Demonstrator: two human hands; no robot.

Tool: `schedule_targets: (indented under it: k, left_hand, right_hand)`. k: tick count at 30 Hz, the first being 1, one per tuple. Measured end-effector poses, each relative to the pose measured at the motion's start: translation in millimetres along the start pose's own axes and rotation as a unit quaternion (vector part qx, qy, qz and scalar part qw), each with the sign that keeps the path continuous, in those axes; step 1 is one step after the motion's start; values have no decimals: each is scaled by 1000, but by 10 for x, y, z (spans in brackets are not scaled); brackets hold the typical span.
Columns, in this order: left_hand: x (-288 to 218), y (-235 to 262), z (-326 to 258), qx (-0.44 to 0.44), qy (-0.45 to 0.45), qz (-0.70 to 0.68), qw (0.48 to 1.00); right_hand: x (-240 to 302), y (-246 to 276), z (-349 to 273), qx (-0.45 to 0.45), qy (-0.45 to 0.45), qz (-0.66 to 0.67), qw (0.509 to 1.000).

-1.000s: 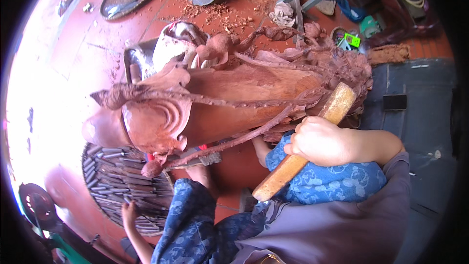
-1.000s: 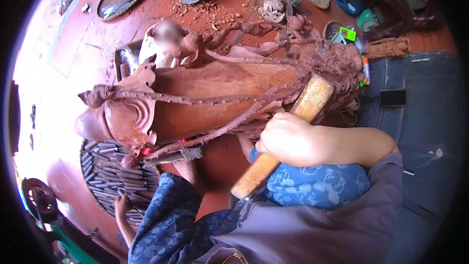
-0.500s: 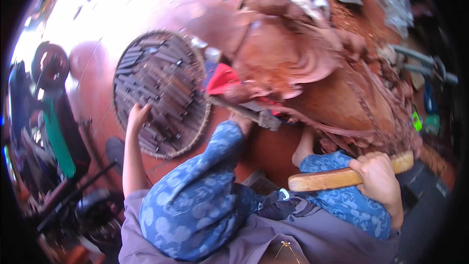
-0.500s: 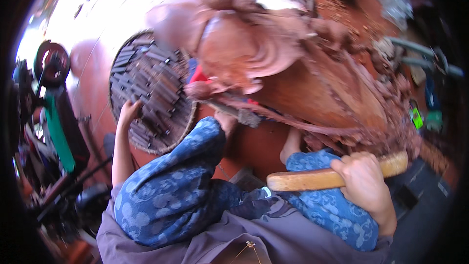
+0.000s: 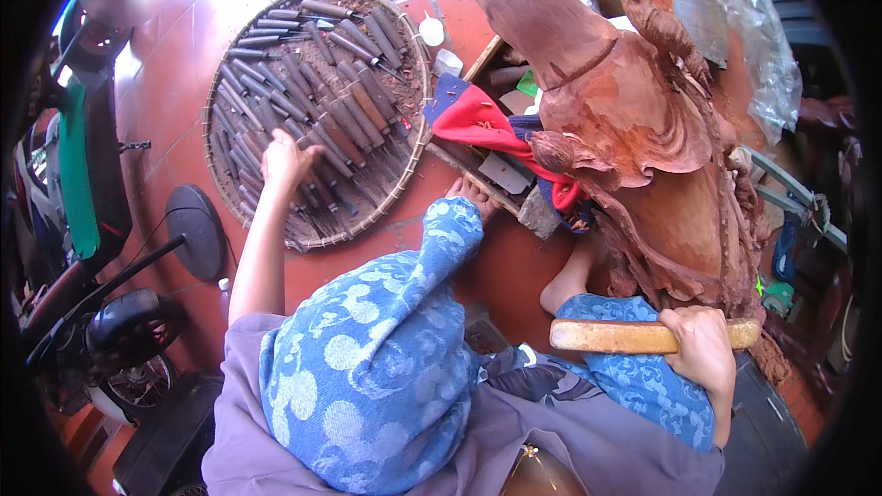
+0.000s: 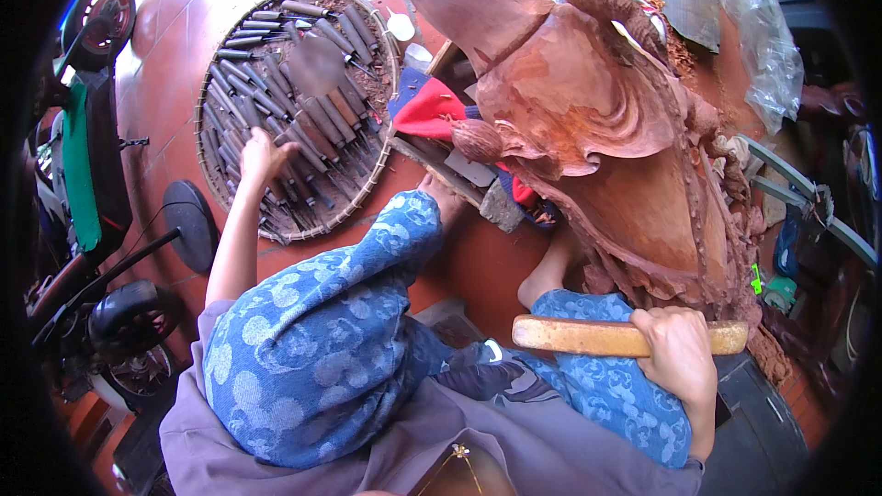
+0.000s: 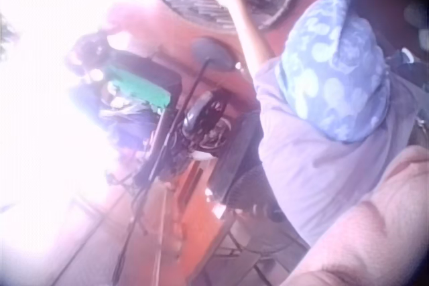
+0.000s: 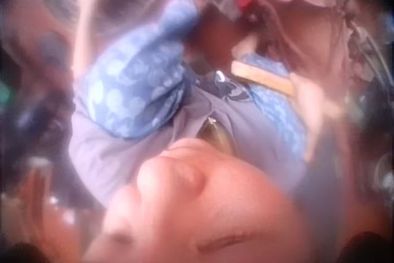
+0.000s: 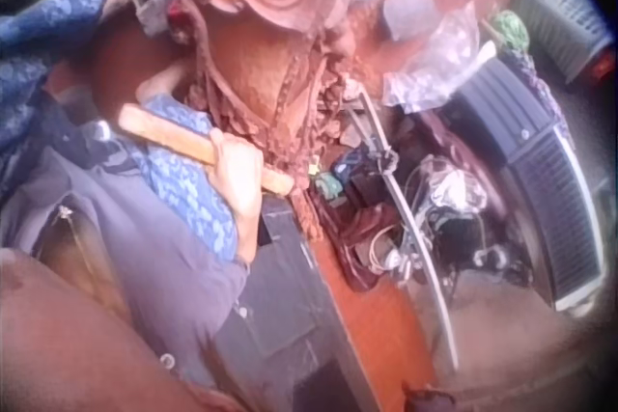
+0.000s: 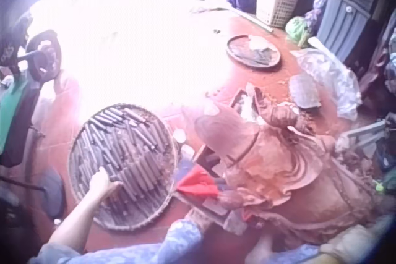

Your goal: The person carves a wooden sculpture using a chisel and mallet. They repeatedly strike the chisel to shape the wood, occasionally pause to select a different chisel from a nearby basket, and continue refining the sculpture's details.

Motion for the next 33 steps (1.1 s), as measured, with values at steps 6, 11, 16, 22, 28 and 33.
schedule_targets:
  k: [6,11,16,22,28,33]
  left_hand:
    - [-441,405,192,-90,-85,-60,990]
    - [-99,533,441,-80,-13,-82,993]
    - [932,355,467,-16,85,-139,986]
    - [1642,187,263,9,169,-192,967]
    - [1520,77,265,49,168,-232,957]
    - [1189,57,375,76,117,-272,952]
  right_hand:
    - [97,95,73,17,13,-5,1000]
    - [104,94,50,9,7,-4,1000]
    - [79,60,49,-5,21,13,1000]
    - [38,64,63,12,-1,8,1000]
    - [35,75,82,17,1,2,1000]
    - [80,98,101,30,2,3,1000]
Point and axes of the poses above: each hand's wrist, its own z-axis towards the middle knuckle, its own y-axis out of the back of the hand, x = y × z, the point moved 10 cm from there along z, towards the middle knuckle, and after that the axes turned 5 degrees about -y, right-handed, at the moved point
